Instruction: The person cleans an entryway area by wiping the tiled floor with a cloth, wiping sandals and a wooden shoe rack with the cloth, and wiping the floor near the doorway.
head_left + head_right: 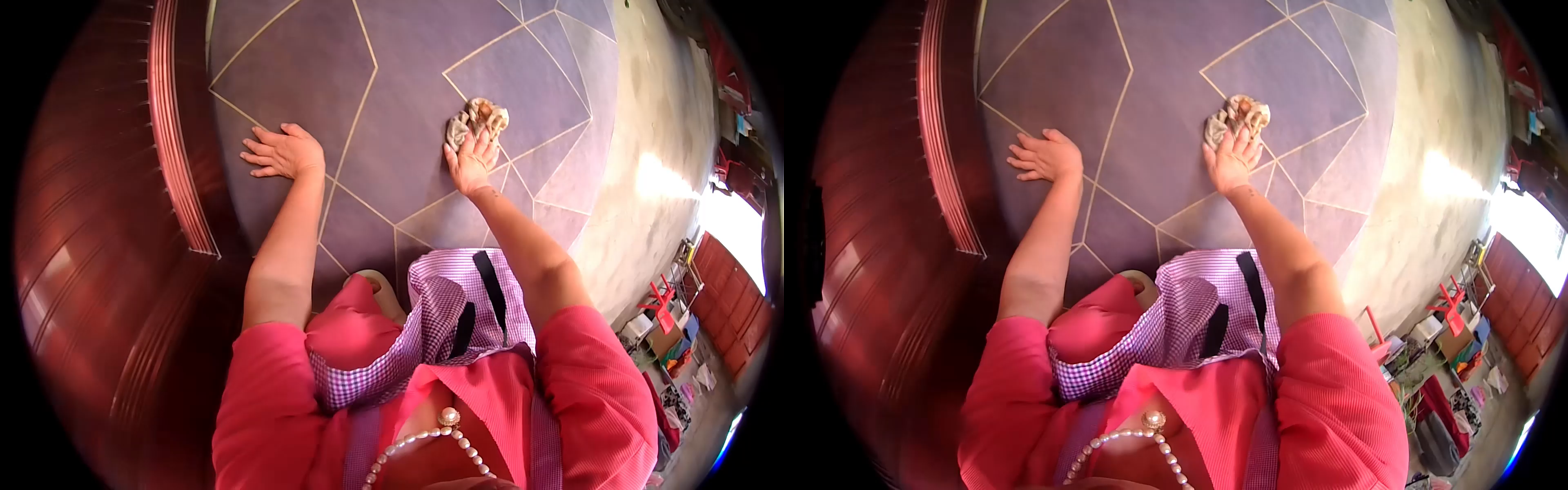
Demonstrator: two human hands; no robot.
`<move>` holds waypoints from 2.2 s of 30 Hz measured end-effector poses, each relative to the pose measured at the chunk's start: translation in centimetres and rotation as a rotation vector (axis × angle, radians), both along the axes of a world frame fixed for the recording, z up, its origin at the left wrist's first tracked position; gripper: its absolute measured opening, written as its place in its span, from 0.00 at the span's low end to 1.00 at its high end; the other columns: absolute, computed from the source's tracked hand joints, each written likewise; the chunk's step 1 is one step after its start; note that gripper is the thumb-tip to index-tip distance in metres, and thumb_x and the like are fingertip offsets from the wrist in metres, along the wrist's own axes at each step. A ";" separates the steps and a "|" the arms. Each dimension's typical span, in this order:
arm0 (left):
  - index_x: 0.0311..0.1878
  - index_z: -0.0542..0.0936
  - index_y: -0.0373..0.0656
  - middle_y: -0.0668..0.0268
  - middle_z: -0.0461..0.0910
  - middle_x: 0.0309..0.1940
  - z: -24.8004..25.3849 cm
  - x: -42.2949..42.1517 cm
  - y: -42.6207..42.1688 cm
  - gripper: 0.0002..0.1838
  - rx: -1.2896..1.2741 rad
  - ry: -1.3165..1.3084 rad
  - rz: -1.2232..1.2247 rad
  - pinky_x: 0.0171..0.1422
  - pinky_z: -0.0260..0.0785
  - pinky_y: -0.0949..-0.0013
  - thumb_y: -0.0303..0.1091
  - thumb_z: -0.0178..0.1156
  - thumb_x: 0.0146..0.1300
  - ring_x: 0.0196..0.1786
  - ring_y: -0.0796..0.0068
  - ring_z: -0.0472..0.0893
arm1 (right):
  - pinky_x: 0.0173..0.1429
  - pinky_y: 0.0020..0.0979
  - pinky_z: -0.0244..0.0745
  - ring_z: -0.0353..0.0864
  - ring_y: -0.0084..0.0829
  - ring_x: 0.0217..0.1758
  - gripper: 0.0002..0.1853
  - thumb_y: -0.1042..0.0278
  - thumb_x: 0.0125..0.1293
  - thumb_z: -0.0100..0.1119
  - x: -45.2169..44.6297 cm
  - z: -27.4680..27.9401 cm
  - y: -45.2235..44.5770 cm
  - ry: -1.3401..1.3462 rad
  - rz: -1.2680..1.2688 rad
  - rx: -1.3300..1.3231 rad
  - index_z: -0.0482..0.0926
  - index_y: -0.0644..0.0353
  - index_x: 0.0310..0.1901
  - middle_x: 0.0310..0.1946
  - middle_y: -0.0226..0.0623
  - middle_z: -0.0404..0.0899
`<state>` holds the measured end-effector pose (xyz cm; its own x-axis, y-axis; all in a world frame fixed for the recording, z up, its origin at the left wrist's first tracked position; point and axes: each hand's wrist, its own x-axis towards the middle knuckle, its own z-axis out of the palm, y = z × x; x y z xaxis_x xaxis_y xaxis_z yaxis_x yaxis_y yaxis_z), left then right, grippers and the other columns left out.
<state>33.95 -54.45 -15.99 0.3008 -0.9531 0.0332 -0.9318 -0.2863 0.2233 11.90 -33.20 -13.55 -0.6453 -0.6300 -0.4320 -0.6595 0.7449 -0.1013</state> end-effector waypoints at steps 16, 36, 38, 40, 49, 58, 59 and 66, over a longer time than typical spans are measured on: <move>0.76 0.35 0.58 0.50 0.21 0.75 3.0 -10.5 7.9 0.49 0.637 0.105 -0.640 0.67 0.16 0.28 0.59 0.54 0.62 0.74 0.41 0.18 | 0.70 0.53 0.50 0.55 0.49 0.71 0.20 0.59 0.57 0.59 6.3 -0.4 0.1 0.096 0.263 -0.615 0.78 0.45 0.53 0.63 0.37 0.66; 0.74 0.26 0.51 0.45 0.15 0.72 4.9 -11.6 7.5 0.56 0.805 -0.072 -0.672 0.68 0.21 0.27 0.67 0.51 0.60 0.72 0.36 0.15 | 0.49 0.46 0.72 0.76 0.49 0.42 0.19 0.76 0.49 0.55 -18.1 6.1 17.5 0.220 -0.154 -0.566 0.77 0.60 0.47 0.37 0.45 0.78; 0.74 0.26 0.51 0.45 0.15 0.72 4.4 -11.3 7.5 0.57 0.797 -0.064 -0.679 0.67 0.21 0.27 0.69 0.51 0.59 0.71 0.35 0.15 | 0.44 0.46 0.73 0.77 0.46 0.40 0.10 0.75 0.47 0.55 -9.7 4.8 11.3 0.087 0.222 -0.425 0.77 0.59 0.34 0.36 0.44 0.78; 0.74 0.26 0.51 0.45 0.15 0.72 4.6 -11.5 7.5 0.57 0.795 -0.066 -0.673 0.68 0.22 0.28 0.68 0.51 0.59 0.72 0.36 0.16 | 0.51 0.45 0.71 0.75 0.45 0.49 0.10 0.70 0.47 0.59 -3.6 2.7 10.1 0.152 0.415 -0.486 0.79 0.52 0.35 0.44 0.38 0.75; 0.74 0.26 0.51 0.44 0.16 0.72 3.9 -11.2 7.7 0.56 0.760 -0.105 -0.670 0.68 0.24 0.27 0.69 0.50 0.59 0.72 0.34 0.17 | 0.55 0.37 0.72 0.80 0.42 0.47 0.25 0.51 0.67 0.47 -25.9 -1.9 44.6 0.026 -0.440 0.709 0.73 0.60 0.58 0.55 0.50 0.75; 0.74 0.26 0.50 0.44 0.16 0.72 3.8 -11.1 7.6 0.56 0.735 -0.113 -0.684 0.68 0.24 0.27 0.70 0.49 0.60 0.72 0.34 0.18 | 0.65 0.42 0.65 0.68 0.49 0.62 0.29 0.80 0.51 0.54 -14.8 6.8 40.8 0.088 -0.365 -0.252 0.72 0.54 0.59 0.58 0.49 0.70; 0.74 0.26 0.50 0.44 0.16 0.72 3.9 -11.1 7.8 0.56 0.745 -0.116 -0.685 0.68 0.24 0.27 0.70 0.49 0.60 0.72 0.34 0.18 | 0.70 0.45 0.58 0.60 0.54 0.68 0.31 0.77 0.52 0.55 -12.1 5.4 39.9 0.042 -0.245 -0.167 0.70 0.53 0.62 0.64 0.53 0.62; 0.74 0.26 0.50 0.43 0.17 0.72 3.7 -11.1 8.1 0.56 0.734 -0.132 -0.686 0.69 0.25 0.27 0.70 0.48 0.60 0.72 0.34 0.19 | 0.74 0.51 0.44 0.48 0.59 0.73 0.35 0.56 0.62 0.49 -6.0 -1.8 43.1 0.267 -0.725 -0.013 0.57 0.61 0.69 0.67 0.65 0.53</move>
<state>22.81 -46.39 -12.25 -0.2831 -0.7168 -0.6372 -0.9512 0.2948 0.0910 5.90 9.90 -15.38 -0.9800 -0.0143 -0.1987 -0.0108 0.9998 -0.0190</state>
